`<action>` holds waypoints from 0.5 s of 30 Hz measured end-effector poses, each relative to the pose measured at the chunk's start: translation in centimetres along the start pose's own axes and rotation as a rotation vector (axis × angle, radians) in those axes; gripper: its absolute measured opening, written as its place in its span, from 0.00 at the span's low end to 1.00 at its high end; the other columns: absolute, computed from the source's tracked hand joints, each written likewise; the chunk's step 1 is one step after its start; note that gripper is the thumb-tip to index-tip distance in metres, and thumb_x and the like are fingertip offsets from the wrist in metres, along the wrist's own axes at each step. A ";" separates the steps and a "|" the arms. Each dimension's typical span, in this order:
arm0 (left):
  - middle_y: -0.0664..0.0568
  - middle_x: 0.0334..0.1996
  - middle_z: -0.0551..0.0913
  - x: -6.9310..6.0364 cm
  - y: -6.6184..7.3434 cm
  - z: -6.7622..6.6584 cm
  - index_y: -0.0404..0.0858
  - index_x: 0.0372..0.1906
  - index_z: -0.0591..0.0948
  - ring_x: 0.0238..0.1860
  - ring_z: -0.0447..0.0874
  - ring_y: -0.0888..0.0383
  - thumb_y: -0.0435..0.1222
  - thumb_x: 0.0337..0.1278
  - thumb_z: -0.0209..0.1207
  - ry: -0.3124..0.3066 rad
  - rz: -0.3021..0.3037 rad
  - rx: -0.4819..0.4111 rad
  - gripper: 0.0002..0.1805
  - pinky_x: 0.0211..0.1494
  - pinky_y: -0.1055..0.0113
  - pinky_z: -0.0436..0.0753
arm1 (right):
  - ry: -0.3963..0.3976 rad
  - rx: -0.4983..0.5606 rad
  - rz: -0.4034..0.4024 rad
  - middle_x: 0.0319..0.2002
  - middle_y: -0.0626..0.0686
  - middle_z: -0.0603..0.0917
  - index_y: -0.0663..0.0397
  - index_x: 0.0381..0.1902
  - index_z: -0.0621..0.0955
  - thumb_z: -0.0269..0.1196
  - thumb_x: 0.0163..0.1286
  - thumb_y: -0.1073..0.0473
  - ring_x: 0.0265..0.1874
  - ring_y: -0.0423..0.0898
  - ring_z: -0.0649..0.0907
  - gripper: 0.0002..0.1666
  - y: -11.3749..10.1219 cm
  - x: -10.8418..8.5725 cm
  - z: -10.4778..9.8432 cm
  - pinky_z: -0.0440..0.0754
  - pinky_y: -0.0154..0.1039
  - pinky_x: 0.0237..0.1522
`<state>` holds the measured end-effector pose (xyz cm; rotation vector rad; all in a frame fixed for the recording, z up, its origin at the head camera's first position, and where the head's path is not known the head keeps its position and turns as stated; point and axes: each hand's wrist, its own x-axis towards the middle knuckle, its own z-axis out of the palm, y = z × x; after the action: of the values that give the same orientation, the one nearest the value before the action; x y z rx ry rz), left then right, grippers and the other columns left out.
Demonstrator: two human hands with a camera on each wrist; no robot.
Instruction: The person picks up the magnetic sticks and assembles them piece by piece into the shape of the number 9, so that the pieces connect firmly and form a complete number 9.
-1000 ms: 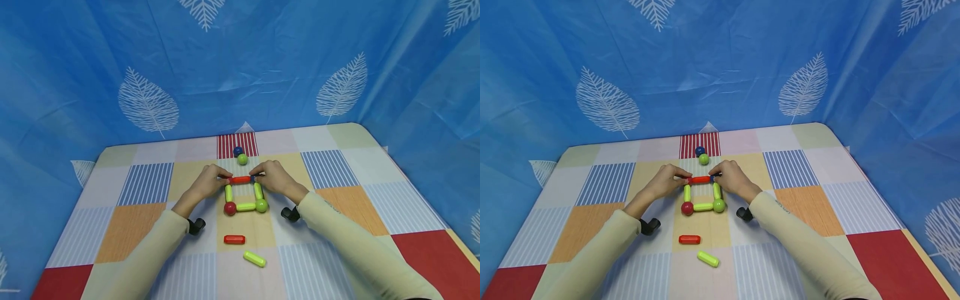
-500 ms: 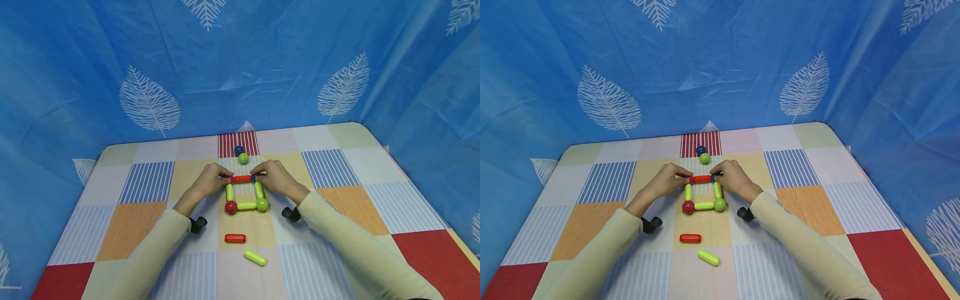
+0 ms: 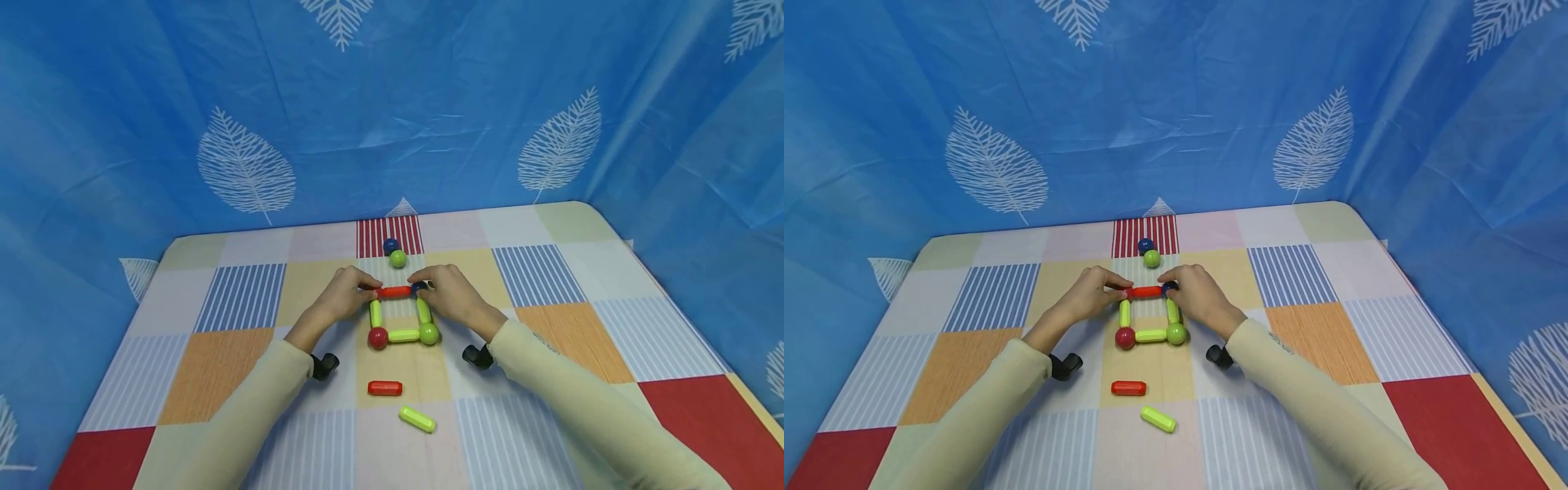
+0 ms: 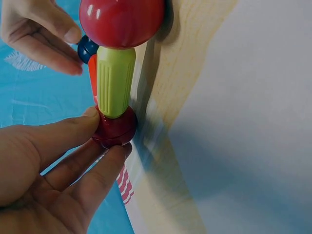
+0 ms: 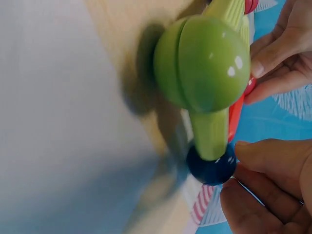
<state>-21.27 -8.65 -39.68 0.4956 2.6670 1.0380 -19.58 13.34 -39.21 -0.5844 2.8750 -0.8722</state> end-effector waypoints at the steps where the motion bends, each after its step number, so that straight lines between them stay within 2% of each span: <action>1: 0.44 0.46 0.87 0.0 0.0 0.0 0.31 0.50 0.85 0.51 0.82 0.50 0.28 0.63 0.61 -0.002 -0.002 0.001 0.13 0.54 0.58 0.81 | 0.009 -0.004 -0.009 0.54 0.57 0.84 0.57 0.52 0.85 0.65 0.66 0.67 0.56 0.53 0.81 0.16 -0.2 -0.2 0.0 0.78 0.50 0.56; 5: 0.45 0.46 0.87 0.0 -0.1 0.1 0.31 0.50 0.85 0.51 0.82 0.50 0.28 0.63 0.61 -0.005 0.001 0.003 0.12 0.53 0.58 0.81 | 0.029 0.006 -0.056 0.51 0.54 0.86 0.57 0.51 0.86 0.67 0.65 0.66 0.53 0.50 0.82 0.16 -1.8 -1.8 0.1 0.79 0.48 0.55; 9: 0.44 0.46 0.87 0.0 -0.1 0.1 0.32 0.51 0.85 0.51 0.83 0.50 0.28 0.63 0.61 -0.007 0.015 0.003 0.13 0.52 0.59 0.82 | 0.014 0.047 -0.125 0.50 0.51 0.86 0.56 0.50 0.86 0.69 0.63 0.65 0.51 0.48 0.83 0.16 -3.5 -4.0 0.6 0.81 0.47 0.52; 15: 0.45 0.46 0.87 -0.1 -0.1 0.0 0.32 0.51 0.85 0.50 0.83 0.50 0.28 0.63 0.62 -0.001 0.028 0.013 0.13 0.52 0.59 0.82 | -0.093 0.118 -0.216 0.46 0.48 0.87 0.55 0.47 0.87 0.69 0.62 0.66 0.49 0.42 0.84 0.14 -5.1 -6.4 2.4 0.82 0.40 0.49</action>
<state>-21.17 -8.80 -39.75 0.5376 2.6751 1.0285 -11.50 10.60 -38.62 -0.9084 2.6914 -1.0051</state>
